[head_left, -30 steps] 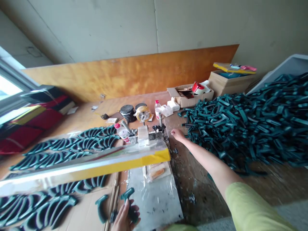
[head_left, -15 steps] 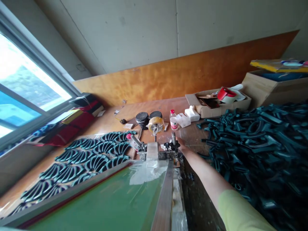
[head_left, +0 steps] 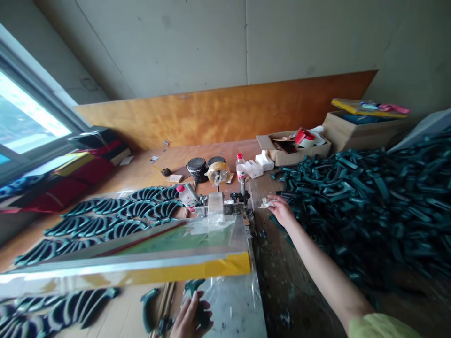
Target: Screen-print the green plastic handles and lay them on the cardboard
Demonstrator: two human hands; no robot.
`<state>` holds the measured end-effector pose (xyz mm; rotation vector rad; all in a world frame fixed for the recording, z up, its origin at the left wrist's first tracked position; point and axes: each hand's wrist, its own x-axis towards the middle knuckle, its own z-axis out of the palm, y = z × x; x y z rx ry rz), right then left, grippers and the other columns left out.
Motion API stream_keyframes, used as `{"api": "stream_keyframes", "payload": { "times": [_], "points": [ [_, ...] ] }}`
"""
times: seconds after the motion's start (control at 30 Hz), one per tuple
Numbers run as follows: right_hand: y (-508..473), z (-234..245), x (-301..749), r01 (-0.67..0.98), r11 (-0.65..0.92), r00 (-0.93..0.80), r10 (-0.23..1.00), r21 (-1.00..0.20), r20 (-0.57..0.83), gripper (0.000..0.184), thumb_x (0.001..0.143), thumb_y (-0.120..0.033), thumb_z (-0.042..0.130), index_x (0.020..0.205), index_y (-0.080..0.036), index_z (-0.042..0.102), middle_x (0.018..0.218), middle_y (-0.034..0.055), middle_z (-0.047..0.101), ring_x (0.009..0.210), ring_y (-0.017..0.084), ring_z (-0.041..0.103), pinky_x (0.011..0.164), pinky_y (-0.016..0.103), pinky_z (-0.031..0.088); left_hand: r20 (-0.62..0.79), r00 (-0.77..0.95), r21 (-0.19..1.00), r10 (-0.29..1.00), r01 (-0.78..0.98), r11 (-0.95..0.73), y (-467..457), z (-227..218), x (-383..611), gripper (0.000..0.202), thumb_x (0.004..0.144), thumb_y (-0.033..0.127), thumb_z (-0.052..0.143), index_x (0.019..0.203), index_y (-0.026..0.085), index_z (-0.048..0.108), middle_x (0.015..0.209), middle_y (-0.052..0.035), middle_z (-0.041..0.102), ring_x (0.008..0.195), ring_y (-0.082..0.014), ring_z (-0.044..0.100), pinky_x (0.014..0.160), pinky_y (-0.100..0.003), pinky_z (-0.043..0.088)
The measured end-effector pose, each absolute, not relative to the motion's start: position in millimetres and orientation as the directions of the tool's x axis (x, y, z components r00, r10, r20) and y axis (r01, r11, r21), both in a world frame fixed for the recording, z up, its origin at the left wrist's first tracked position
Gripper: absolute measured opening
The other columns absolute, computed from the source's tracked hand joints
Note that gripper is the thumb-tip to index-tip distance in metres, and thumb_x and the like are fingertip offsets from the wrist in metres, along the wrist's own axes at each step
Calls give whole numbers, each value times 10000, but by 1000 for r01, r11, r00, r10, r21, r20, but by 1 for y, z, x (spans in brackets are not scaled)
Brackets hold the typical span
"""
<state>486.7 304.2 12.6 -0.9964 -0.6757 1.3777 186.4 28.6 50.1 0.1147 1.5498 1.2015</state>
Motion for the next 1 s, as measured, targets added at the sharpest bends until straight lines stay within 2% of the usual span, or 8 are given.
{"api": "stream_keyframes", "payload": {
  "times": [0.1,0.23,0.37,0.53,0.67,0.8,1.0],
  "points": [
    [254,34,488,-557,-75,88,985,-827,-149,329,559,-287,825,839,-208,671,838,22,705,773,176,656,690,305,527,-672,-321,723,668,-483,494,26,63,193,580,557,523,845,975,159,672,708,-25,663,597,-158,641,546,-272,536],
    [195,62,466,-531,-105,20,990,-841,-136,431,475,-206,886,850,-227,673,831,-8,697,739,155,637,658,282,505,-637,-215,728,740,-484,485,19,81,198,597,571,534,837,993,148,665,740,-32,666,643,-159,634,579,-276,530],
    [155,85,438,-524,-93,-9,995,-847,-103,459,502,-237,889,917,-246,693,847,4,688,752,167,630,649,305,503,-573,-170,760,802,-477,443,12,98,200,553,642,534,794,1007,147,644,737,-20,644,644,-147,613,574,-264,513],
    [122,108,408,-509,-108,-61,994,-854,-89,388,510,-284,897,845,-242,705,774,7,660,669,158,586,593,311,478,-503,-96,792,859,-450,413,8,121,202,462,747,500,723,1032,156,604,748,-18,638,671,-146,609,613,-283,528],
    [101,120,380,-471,-68,-10,997,-880,-72,314,542,-301,885,766,-231,678,736,-11,634,653,139,556,597,283,453,-460,-37,812,887,-421,403,5,134,202,411,746,472,737,980,176,573,832,-51,684,795,-192,658,673,-317,548],
    [78,130,347,-326,49,86,996,-944,22,256,629,-290,835,728,-225,608,754,-35,606,673,124,543,616,251,439,-439,13,819,898,-406,406,5,137,202,425,711,459,773,941,168,565,911,-89,716,836,-215,678,702,-330,552],
    [52,139,306,18,225,-7,974,-974,225,223,702,-280,767,721,-226,552,817,-2,621,789,175,590,740,307,473,-341,79,838,937,-427,341,10,130,201,488,632,398,831,986,139,616,937,-74,706,796,-193,644,729,-311,530]
  ]
}}
